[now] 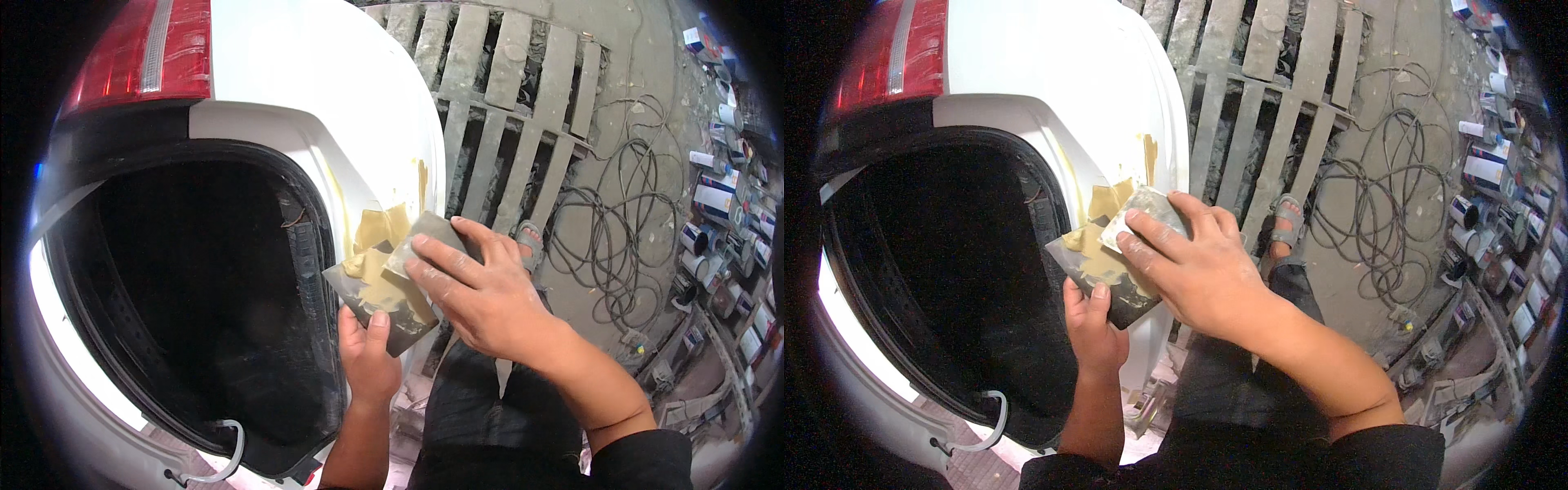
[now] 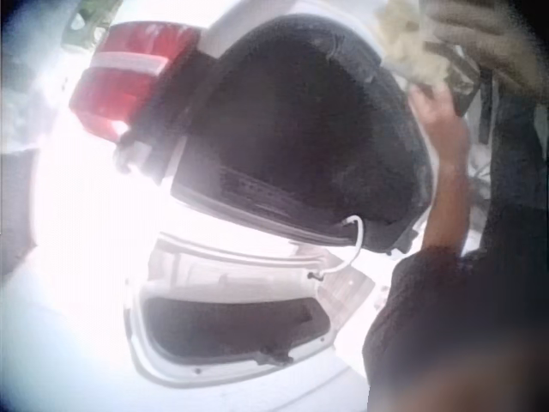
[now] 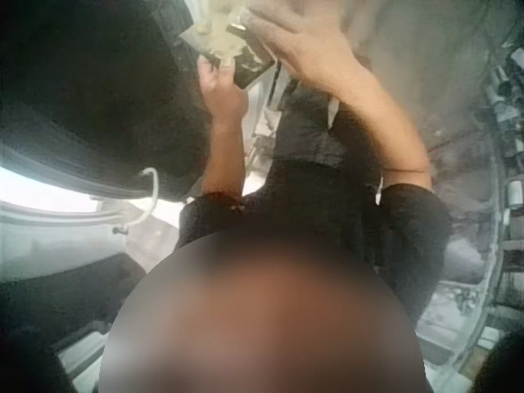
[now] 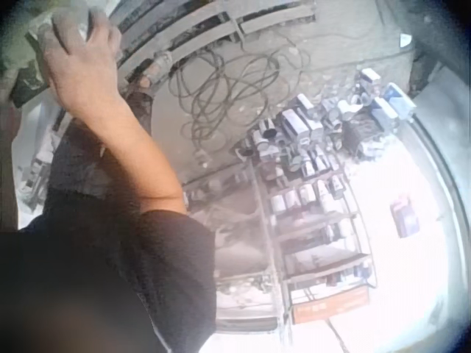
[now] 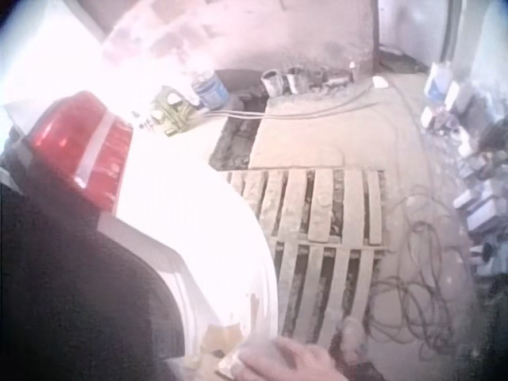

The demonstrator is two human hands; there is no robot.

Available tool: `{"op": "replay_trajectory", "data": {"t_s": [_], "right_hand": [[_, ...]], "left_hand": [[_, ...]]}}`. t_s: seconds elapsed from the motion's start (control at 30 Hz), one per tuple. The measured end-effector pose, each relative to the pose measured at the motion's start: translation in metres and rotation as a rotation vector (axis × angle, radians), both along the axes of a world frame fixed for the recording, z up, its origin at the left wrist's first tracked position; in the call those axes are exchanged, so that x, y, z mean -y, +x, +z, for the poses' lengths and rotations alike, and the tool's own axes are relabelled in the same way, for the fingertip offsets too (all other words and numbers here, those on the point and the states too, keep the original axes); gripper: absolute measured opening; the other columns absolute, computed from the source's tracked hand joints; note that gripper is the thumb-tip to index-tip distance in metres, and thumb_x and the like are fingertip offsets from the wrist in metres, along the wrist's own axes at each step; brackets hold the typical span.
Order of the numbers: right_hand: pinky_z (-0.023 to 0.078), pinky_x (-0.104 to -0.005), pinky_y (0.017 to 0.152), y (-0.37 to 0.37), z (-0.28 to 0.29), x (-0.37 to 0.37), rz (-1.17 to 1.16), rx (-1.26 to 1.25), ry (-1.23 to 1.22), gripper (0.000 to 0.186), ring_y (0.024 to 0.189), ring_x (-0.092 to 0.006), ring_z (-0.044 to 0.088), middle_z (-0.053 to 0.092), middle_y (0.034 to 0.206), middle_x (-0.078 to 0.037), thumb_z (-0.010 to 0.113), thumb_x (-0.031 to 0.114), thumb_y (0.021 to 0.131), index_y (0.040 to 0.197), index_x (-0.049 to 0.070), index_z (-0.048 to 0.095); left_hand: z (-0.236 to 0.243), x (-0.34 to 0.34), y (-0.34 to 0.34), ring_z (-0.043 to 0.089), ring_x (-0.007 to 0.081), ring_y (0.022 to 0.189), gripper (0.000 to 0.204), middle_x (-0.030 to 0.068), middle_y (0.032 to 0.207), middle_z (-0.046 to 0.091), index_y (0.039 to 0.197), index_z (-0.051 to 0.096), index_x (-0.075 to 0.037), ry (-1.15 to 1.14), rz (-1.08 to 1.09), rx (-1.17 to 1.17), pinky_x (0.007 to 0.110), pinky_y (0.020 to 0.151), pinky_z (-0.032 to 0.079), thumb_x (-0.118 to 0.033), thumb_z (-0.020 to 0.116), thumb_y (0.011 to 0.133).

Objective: The person applies beige body filler to the rear bumper of a white car using a putty knife, spreading it in smooth strokes across a damaged area. The person holds the putty knife in the right hand and scrapes excess filler from the blade with the left hand while working.

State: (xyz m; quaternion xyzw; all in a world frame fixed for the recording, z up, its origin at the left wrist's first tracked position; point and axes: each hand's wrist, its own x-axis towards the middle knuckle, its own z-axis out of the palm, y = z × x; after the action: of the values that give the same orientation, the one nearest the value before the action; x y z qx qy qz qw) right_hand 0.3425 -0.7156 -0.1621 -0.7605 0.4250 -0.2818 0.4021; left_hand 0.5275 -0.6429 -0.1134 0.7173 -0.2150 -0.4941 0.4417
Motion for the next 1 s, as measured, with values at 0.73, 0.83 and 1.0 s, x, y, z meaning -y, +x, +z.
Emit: {"op": "replay_trajectory", "data": {"t_s": [0.73,0.83,1.0], "right_hand": [[0.044,-0.0607,0.101,0.035,-0.033,0.096,-0.099,-0.38,0.04,0.048,0.127,-0.0455,0.054,0.056,0.151,-0.008,0.052,0.008,0.096,0.143,0.011,0.059],[0.046,-0.0615,0.096,0.047,-0.022,0.082,-0.085,-0.409,0.047,0.052,0.123,-0.0452,0.055,0.057,0.148,-0.007,0.053,0.005,0.091,0.142,0.011,0.06],[0.046,-0.0619,0.092,0.042,0.008,0.068,0.071,-0.533,0.15,0.045,0.12,-0.0475,0.056,0.059,0.145,-0.008,0.056,0.009,0.092,0.137,0.009,0.062]], "left_hand": [[0.015,-0.026,0.02,0.061,0.0189,0.114,0.03,0.0135,0.125,0.063,0.131,0.051,0.006,0.0,-0.038,0.42,0.035,0.101,0.049,-0.006,0.052,0.103],[0.007,-0.034,0.022,0.06,0.0193,0.118,0.032,0.0141,0.131,0.06,0.133,0.05,0.005,-0.078,0.03,0.234,0.036,0.105,0.047,-0.005,0.051,0.103],[0.006,-0.034,0.021,0.06,0.0206,0.119,0.032,0.0148,0.132,0.06,0.132,0.05,0.005,-0.074,0.033,0.223,0.037,0.108,0.045,-0.005,0.052,0.102]]}}
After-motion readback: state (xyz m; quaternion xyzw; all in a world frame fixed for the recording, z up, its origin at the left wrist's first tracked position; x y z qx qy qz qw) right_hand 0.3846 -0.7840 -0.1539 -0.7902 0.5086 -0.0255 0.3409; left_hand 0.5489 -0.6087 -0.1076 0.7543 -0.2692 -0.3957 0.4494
